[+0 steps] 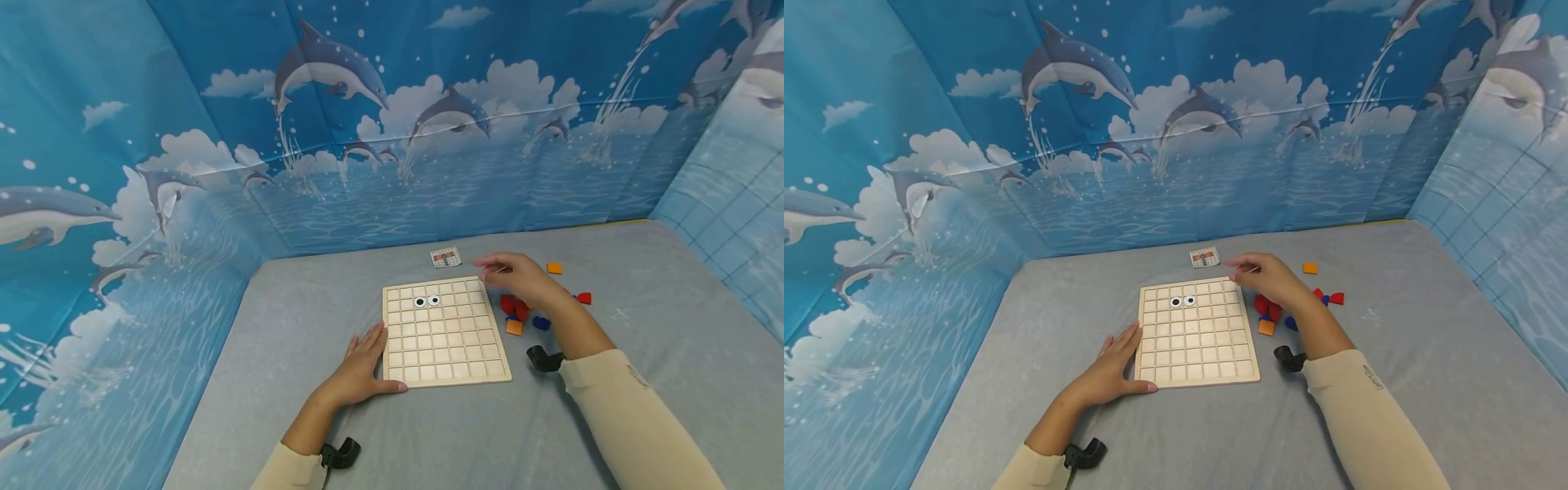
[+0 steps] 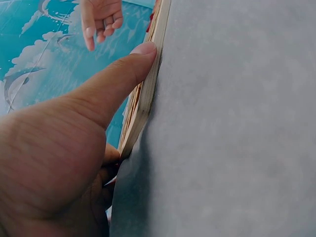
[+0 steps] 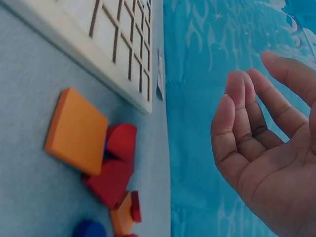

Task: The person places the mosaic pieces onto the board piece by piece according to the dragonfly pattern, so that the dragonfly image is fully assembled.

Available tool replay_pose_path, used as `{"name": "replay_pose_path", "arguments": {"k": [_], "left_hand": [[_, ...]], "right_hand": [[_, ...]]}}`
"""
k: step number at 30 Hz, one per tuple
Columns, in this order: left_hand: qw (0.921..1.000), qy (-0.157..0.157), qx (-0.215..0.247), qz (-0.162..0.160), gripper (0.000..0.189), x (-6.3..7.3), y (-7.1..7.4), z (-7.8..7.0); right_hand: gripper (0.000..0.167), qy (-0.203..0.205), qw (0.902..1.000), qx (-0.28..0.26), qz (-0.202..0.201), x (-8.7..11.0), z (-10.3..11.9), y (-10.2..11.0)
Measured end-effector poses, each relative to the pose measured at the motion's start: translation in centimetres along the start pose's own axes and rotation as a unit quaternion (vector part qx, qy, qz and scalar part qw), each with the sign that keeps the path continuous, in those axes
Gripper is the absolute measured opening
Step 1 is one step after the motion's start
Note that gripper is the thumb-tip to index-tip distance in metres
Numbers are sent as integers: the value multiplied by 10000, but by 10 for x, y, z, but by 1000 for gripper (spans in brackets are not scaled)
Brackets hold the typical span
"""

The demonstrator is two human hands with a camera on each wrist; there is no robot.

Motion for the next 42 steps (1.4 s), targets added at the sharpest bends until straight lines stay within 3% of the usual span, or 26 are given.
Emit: {"name": "replay_pose_path", "arguments": {"k": [21, 30, 42], "left_hand": [[9999, -139, 83, -48, 117, 1, 1, 0], [9999, -155, 65, -30, 117, 1, 2, -1], [10000, -45, 10, 15, 118, 0, 1, 0]], "right_hand": [[43, -578, 9957, 723, -29, 10, -36, 12], [40, -631, 9917, 1119, 49, 14, -47, 11], [35, -648, 9916, 1114, 48, 18, -56, 10]]}}
Point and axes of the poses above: each hand's wrist, its own x-axis away from the middle knuckle, its own y-axis out of the back of the hand, z = x × y, the point moved 2 cm from there along -x, towards the middle knuckle, and after that the axes turned 2 degrees about -x, right-handed, at the moved point
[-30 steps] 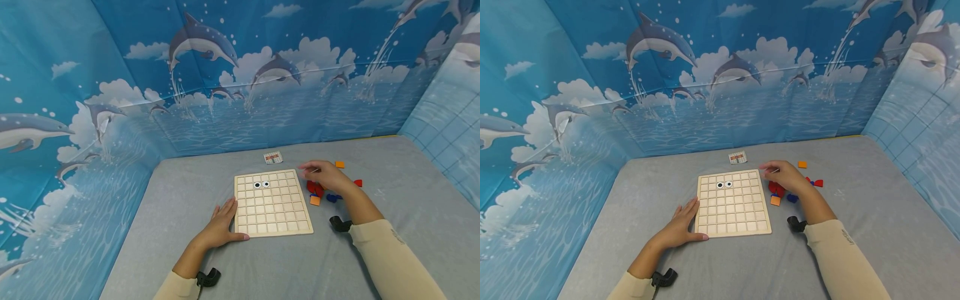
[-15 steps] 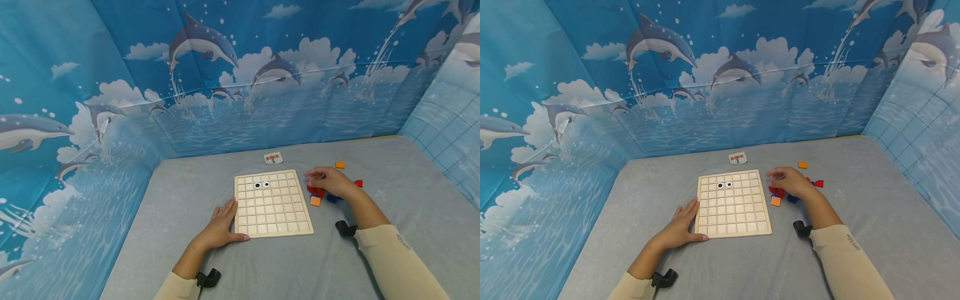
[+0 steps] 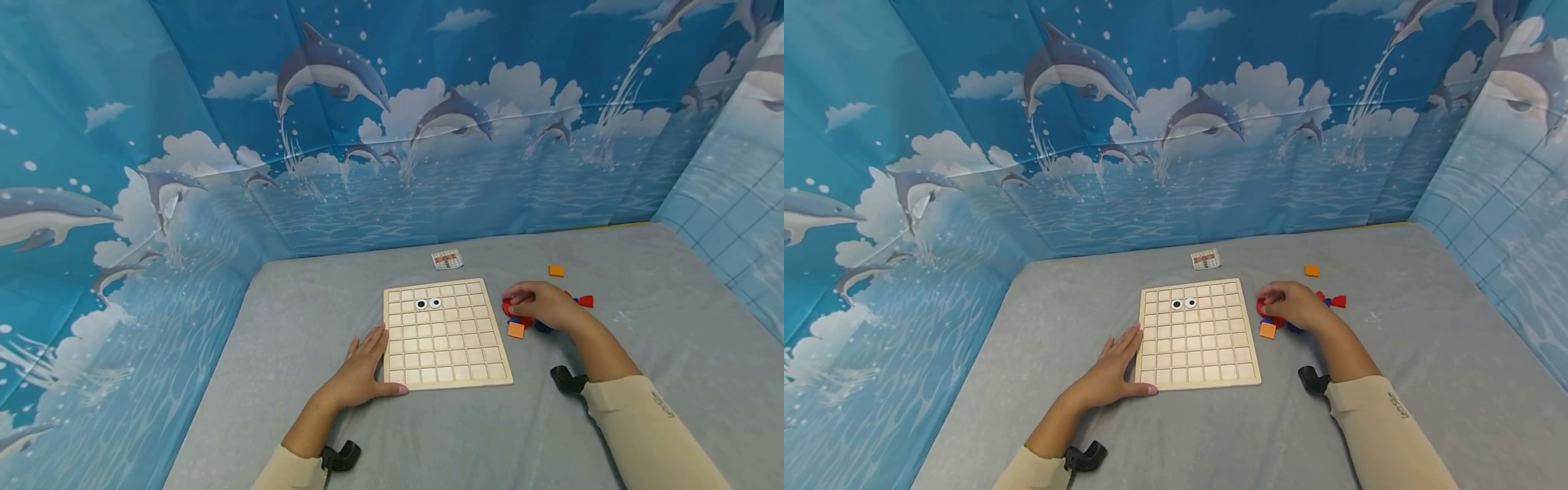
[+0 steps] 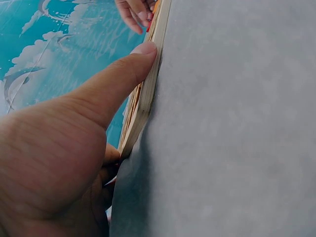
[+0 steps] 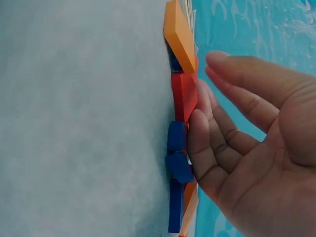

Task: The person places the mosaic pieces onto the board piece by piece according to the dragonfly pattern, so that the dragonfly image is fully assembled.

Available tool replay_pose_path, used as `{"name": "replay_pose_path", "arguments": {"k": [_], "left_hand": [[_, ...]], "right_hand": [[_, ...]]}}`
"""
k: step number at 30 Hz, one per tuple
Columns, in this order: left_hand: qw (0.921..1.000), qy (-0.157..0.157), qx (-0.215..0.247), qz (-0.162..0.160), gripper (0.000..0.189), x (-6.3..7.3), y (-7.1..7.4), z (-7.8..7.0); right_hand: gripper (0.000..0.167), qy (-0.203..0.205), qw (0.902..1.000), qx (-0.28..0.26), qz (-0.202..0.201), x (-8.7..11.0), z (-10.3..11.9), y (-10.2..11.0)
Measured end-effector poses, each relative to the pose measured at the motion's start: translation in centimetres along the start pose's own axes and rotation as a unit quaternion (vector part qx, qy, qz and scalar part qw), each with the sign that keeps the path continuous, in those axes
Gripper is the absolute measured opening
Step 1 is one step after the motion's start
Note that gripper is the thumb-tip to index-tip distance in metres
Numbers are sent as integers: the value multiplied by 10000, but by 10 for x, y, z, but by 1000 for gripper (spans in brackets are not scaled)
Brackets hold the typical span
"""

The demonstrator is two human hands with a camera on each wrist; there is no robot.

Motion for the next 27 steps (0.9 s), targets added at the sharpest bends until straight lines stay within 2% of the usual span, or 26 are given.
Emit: {"name": "replay_pose_path", "arguments": {"k": [9, 16, 27], "left_hand": [[10000, -44, 73, -20, 118, 1, 1, 0], [10000, -47, 64, -30, 118, 0, 0, 0], [10000, -6, 45, -42, 118, 0, 0, 1]], "right_hand": [[29, 24, 9996, 241, -117, 0, -1, -4], [28, 244, 9986, 458, -19, -4, -4, -5], [19, 351, 9978, 556, -82, -5, -6, -9]]}}
Point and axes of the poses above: each hand's wrist, its own x-axis away from the middle knuckle, its own y-axis out of the back of the hand, z = x × y, the point moved 2 cm from there along -x, towards the middle knuckle, and after that the axes turned 2 degrees about -x, right-handed, at the moved point
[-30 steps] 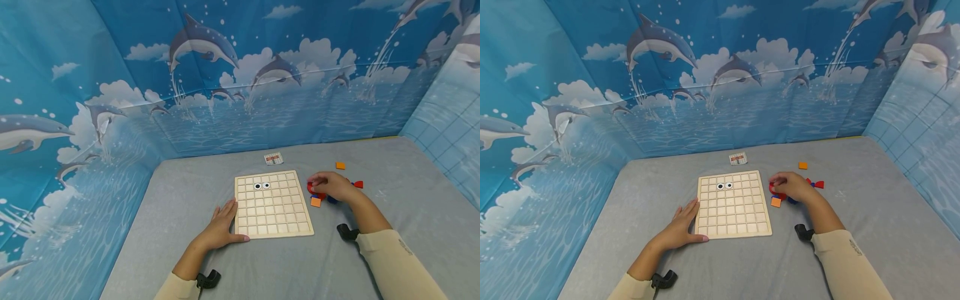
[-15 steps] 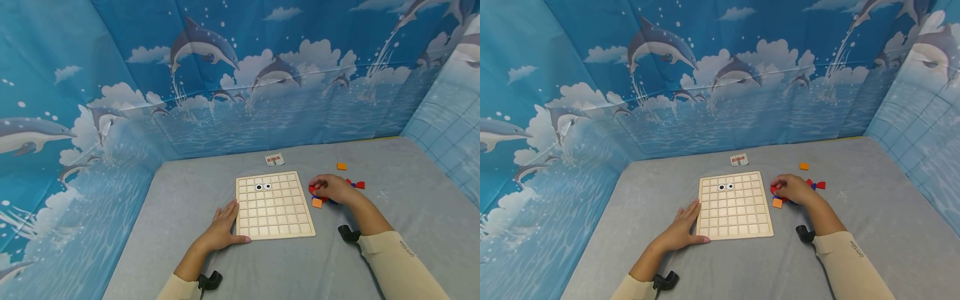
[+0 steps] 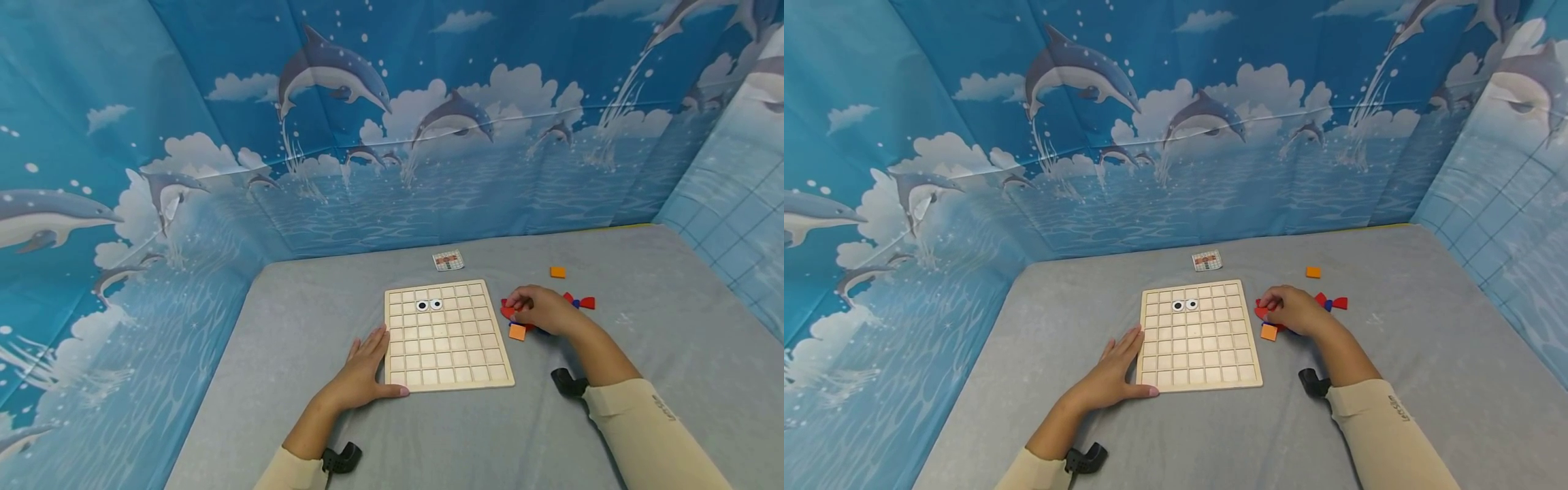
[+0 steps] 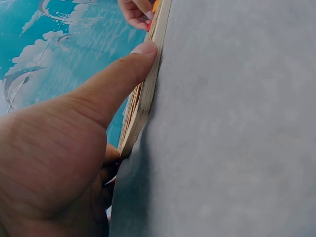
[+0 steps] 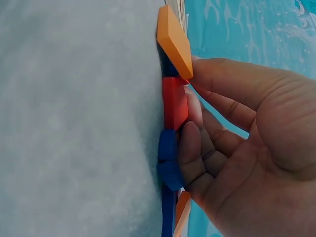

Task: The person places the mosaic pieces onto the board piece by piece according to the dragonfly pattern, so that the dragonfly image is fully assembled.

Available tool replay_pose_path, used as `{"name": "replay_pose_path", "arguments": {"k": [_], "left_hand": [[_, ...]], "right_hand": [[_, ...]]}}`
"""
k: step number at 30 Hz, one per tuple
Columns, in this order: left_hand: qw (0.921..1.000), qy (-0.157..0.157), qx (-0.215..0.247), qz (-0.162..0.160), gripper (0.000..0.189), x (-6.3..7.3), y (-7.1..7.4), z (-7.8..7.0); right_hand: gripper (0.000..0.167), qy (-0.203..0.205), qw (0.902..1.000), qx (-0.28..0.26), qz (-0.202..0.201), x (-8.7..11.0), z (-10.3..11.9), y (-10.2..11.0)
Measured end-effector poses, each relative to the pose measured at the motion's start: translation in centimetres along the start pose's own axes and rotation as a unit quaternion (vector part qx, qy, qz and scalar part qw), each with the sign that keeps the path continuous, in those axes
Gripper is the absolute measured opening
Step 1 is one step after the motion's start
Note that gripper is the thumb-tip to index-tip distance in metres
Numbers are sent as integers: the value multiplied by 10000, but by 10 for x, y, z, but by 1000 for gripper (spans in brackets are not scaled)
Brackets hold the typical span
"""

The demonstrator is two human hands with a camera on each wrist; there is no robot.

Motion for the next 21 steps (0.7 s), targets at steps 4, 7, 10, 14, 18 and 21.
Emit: {"name": "replay_pose_path", "arguments": {"k": [4, 7, 10, 14, 18, 21], "left_hand": [[10000, -13, -3, -15, 118, 0, 0, 0], [10000, -22, 1, -17, 118, 0, 0, 0], [10000, -22, -6, -22, 117, -1, -1, 1], [10000, -9, -5, -22, 117, -1, -1, 1], [10000, 7, 11, 0, 118, 0, -1, 1], [10000, 10, 16, 6, 118, 0, -1, 1]], "right_hand": [[18, -11, 10000, 10, -37, 0, 0, -1], [18, -40, 10000, -12, -61, 1, 1, -1], [21, -89, 9999, -48, -74, 2, 3, -1], [25, -182, 9998, -109, -49, 1, 4, -1], [24, -164, 9998, -105, -18, 1, 3, 0], [21, -120, 9998, -144, -46, 2, 3, 1]]}}
Point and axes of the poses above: each hand's wrist, its own x-axis away from the middle knuckle, its own y-axis out of the back of the hand, z = x × y, the point moved 2 cm from there along -x, towards the middle knuckle, and after that the axes turned 2 degrees about -x, right-handed, at the moved point
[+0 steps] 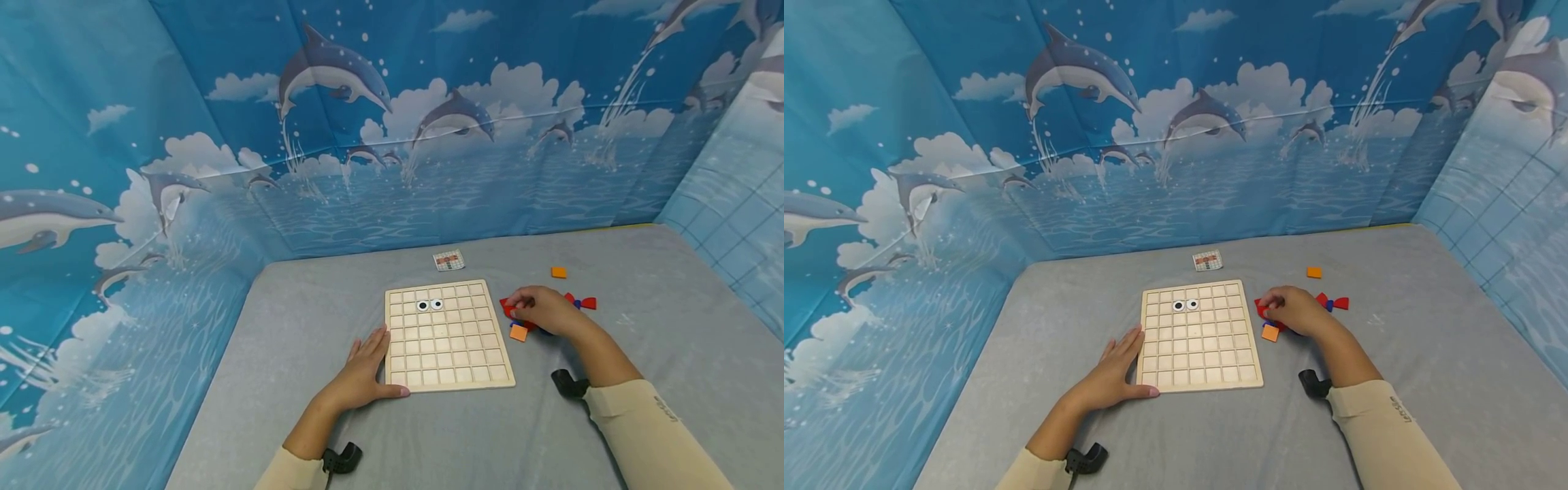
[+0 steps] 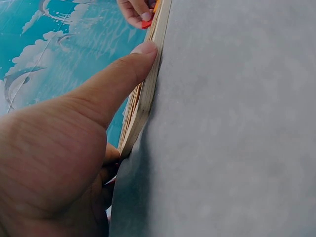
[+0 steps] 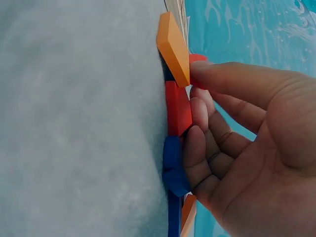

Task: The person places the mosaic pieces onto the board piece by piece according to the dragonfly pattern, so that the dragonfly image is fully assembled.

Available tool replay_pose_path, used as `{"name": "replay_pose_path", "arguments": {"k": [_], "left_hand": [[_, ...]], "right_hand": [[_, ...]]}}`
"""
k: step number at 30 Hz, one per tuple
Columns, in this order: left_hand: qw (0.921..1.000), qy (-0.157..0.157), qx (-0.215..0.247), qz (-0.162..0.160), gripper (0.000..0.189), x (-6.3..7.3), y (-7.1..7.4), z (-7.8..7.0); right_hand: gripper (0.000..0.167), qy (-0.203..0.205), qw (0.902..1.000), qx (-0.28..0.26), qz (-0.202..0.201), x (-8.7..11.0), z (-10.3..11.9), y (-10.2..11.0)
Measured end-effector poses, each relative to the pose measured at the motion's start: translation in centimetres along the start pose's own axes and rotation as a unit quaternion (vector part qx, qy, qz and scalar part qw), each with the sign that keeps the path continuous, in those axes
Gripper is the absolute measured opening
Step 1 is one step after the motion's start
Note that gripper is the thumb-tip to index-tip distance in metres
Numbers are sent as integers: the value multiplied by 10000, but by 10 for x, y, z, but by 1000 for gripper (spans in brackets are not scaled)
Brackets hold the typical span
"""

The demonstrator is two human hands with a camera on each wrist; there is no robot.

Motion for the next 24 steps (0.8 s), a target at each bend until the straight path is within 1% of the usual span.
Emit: {"name": "replay_pose_path", "arguments": {"k": [4, 8, 13, 17, 20, 24], "left_hand": [[10000, 1, -14, 9, 118, 1, 0, -1], [10000, -6, -16, 2, 118, 0, 0, 0], [10000, -8, 1, 3, 118, 0, 0, -1], [10000, -3, 9, 9, 118, 0, 1, -1], [10000, 2, 9, 15, 118, 0, 1, -1], [10000, -11, 0, 18, 118, 0, 0, -1]], "right_hand": [[17, -15, 9999, -78, -73, 2, 2, 1], [20, -2, 9997, -207, -95, 2, 5, 1], [24, 194, 9981, -584, 14, 4, 13, -1], [31, 367, 9947, -952, 115, 8, 23, -2], [34, 404, 9924, -1152, 161, 10, 29, -4], [32, 406, 9898, -1343, 238, 11, 37, -7]]}}
Point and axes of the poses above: each hand's wrist, its own x-axis away from the middle knuckle, its own y-axis out of the back of the hand, z = x × y, the point moved 2 cm from there along -x, towards the middle knuckle, and after that the axes turned 2 degrees about -x, right-handed, at the moved point
